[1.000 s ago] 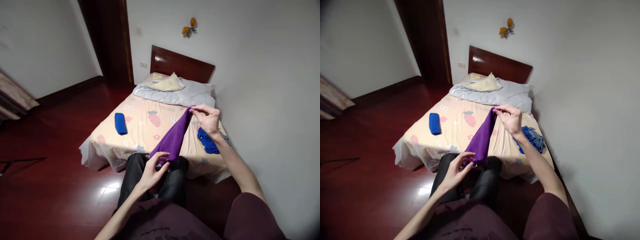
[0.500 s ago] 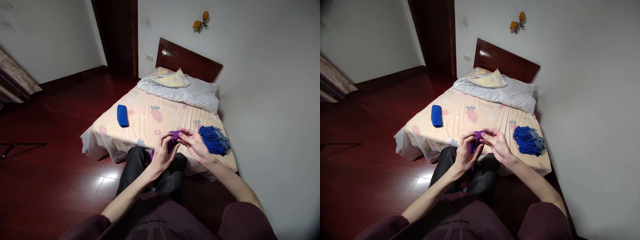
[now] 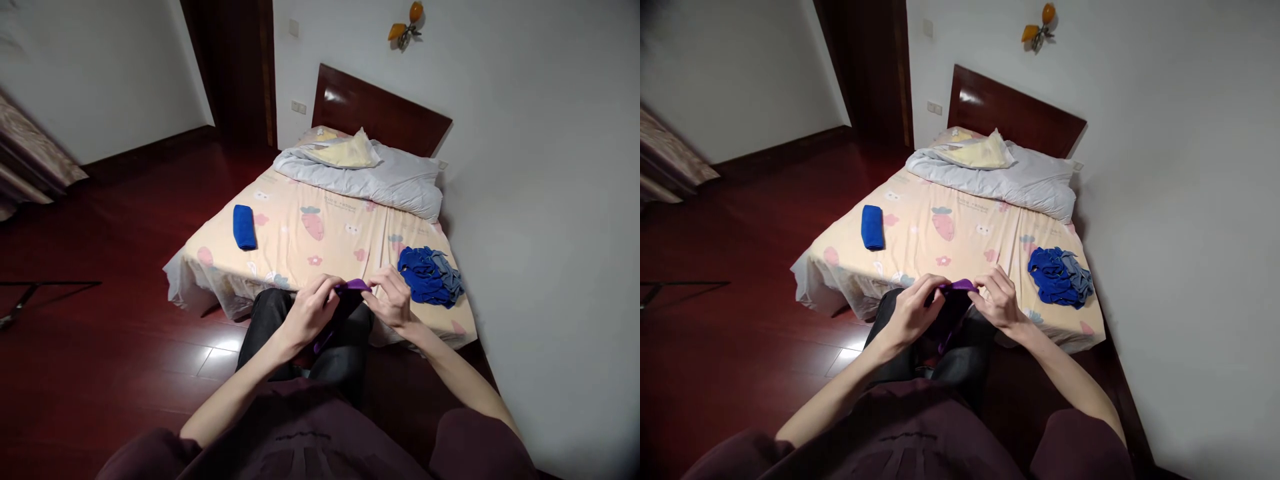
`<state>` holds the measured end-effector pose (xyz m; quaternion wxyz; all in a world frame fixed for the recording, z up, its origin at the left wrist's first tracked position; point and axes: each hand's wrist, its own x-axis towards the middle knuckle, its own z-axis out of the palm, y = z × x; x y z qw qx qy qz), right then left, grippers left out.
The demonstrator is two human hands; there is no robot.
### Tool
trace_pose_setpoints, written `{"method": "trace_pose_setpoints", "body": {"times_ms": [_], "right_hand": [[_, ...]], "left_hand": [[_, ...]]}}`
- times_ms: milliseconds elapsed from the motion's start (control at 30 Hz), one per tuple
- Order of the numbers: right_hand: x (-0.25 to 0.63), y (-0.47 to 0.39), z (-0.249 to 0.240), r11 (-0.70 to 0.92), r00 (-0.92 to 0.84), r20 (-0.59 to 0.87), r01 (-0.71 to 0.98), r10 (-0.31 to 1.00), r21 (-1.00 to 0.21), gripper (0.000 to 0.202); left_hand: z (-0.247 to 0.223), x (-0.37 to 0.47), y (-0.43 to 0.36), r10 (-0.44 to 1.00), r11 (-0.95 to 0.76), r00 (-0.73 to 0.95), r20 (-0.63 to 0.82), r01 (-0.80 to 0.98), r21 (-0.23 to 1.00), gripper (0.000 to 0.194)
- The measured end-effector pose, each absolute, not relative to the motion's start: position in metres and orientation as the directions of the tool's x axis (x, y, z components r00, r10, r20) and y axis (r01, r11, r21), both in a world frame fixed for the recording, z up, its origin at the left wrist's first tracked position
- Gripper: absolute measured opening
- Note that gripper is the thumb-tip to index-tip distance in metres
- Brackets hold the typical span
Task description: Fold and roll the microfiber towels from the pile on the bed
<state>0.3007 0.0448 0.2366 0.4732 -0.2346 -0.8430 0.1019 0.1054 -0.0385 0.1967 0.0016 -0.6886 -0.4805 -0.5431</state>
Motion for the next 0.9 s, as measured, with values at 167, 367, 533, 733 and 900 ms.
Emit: {"method": "trace_pose_setpoints", "body": {"times_ms": [167,367,533,733,900], "right_hand": [[0.331,0.037,0.244,0.845,-0.247,0.840,0.384,0.483,-0.373,0.016],[0.355,0.040,0.246,0.707,-0.013,0.775,0.419,0.632,-0.569,0.022],[0.328,0.018,0.231,0.744,-0.296,0.701,0.436,0.649,-0.505,0.020],[0.309,0.003,0.235,0.830,-0.484,0.674,0.309,0.558,-0.465,0.015],[0.320,0.013,0.221,0.789,-0.455,0.647,0.288,0.611,-0.543,0.014]], "left_hand": [[0.164,0.062,-0.046,0.764,-0.464,0.051,0.643,0.736,0.493,0.033],[0.182,0.017,-0.072,0.756,-0.335,-0.128,0.642,0.767,0.547,0.025],[0.217,0.068,-0.076,0.819,-0.481,0.090,0.567,0.645,0.593,0.023],[0.207,0.107,-0.052,0.777,-0.594,0.241,0.582,0.589,0.548,0.028],[0.216,0.083,-0.058,0.704,-0.620,0.228,0.673,0.658,0.426,0.026]]}}
